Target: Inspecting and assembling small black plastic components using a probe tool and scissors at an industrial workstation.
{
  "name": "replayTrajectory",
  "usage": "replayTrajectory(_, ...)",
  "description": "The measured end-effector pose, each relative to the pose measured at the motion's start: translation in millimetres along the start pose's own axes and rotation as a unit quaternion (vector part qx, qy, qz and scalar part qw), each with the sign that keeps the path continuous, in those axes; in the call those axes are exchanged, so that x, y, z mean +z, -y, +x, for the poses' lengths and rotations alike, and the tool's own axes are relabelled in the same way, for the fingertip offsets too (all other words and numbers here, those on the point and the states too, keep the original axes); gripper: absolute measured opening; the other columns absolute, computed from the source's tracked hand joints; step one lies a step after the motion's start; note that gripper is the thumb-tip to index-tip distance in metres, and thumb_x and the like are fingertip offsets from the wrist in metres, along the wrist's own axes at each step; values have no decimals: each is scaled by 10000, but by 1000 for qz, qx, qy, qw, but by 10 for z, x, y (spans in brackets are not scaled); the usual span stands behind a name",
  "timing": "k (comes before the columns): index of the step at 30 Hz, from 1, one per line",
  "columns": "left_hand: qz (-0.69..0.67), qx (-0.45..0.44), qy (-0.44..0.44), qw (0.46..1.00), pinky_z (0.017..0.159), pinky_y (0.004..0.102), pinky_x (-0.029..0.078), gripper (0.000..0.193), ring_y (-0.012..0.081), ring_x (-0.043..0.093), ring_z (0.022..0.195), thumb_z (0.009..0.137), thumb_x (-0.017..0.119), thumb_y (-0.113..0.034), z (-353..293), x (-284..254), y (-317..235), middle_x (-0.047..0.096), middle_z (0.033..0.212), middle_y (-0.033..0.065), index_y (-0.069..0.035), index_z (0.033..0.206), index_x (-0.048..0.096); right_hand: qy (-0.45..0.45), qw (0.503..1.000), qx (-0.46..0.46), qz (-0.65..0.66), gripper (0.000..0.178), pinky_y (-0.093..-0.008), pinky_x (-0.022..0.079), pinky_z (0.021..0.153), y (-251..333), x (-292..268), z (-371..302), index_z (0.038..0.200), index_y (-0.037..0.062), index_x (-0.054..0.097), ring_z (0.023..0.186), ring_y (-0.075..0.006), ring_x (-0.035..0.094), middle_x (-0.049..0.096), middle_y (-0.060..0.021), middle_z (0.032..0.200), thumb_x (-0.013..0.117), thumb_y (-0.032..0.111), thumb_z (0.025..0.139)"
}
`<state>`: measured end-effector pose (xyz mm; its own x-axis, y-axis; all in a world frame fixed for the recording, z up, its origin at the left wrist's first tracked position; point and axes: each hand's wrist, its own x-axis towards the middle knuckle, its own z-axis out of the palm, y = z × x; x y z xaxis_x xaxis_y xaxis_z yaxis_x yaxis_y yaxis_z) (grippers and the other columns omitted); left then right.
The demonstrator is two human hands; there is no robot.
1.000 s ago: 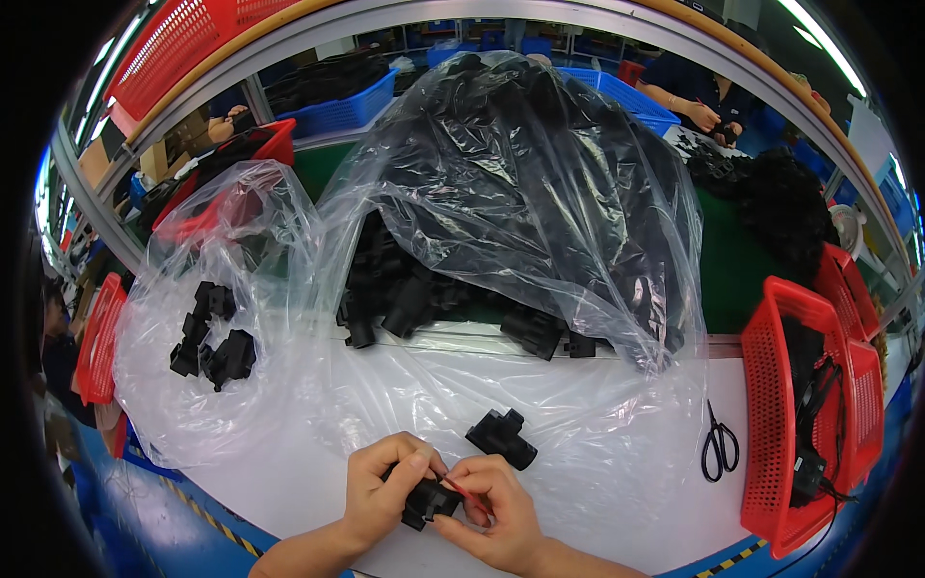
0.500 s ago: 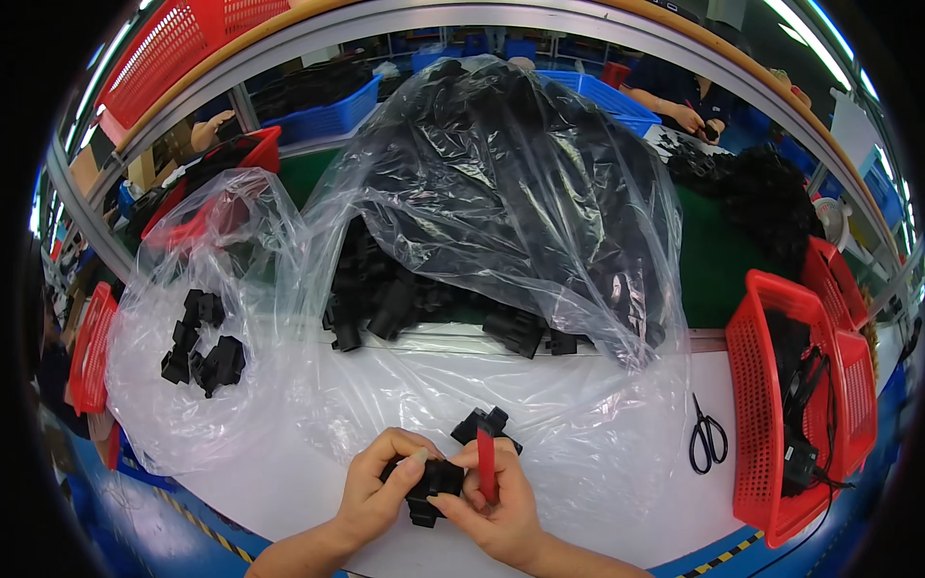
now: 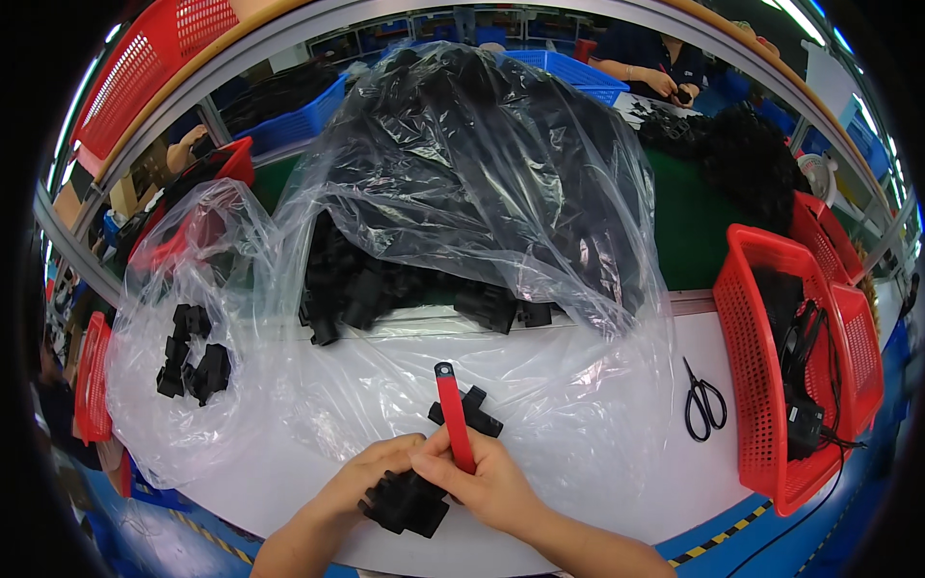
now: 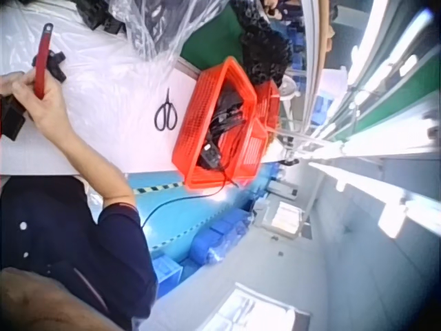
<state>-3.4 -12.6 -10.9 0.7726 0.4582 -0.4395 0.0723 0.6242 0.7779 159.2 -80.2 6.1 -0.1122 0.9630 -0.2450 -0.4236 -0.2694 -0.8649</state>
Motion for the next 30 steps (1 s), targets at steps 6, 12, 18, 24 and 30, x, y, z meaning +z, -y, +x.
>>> replayTrajectory(6, -112, -49, -18, 992, 613, 229, 493, 487, 137, 603, 729, 828, 569, -309, 47, 112, 5, 598, 856, 101, 65, 1131, 495, 10, 998, 39, 46, 141, -194, 191, 419, 11, -34, 18, 790, 88, 501, 480, -10, 325, 421, 59, 603, 585, 175, 862)
replayTrajectory(12, -67, -58, -11, 996, 563, 184, 470, 401, 63, 576, 685, 872, 531, -393, 60, 157, 5, 585, 811, 31, -8, 984, 533, -1, 1000, 25, 15, 146, -188, 200, 430, 19, -44, -30, 780, 70, 545, 484, -13, 316, 442, 53, 605, 577, 184, 866)
replayTrajectory(18, -27, 24, 14, 999, 596, 211, 462, 350, 99, 572, 692, 911, 457, -400, 46, 143, 100, 584, 795, 65, -55, 870, 498, 12, 1000, 26, -6, 239, -183, 259, 461, 90, -17, -92, 992, 17, 596, 520, -23, 357, 450, 36, 646, 520, 224, 898)
replayTrajectory(24, -78, 284, -18, 955, 677, 267, 472, 294, 168, 565, 743, 958, 351, -312, 61, 62, 123, 543, 849, 142, -47, 875, 446, 38, 988, -129, -72, 339, -178, 300, 529, 31, -56, -163, 1131, 30, 548, 576, -30, 386, 465, 10, 724, 624, 187, 840)
replayTrajectory(30, -48, 319, -90, 942, 700, 269, 475, 322, 154, 541, 791, 957, 335, -341, 47, 32, 151, 529, 923, 139, -42, 915, 448, 53, 987, -73, -131, 461, -172, 294, 539, 100, 42, -164, 1213, 47, 477, 556, -16, 350, 416, 40, 696, 663, 100, 794)
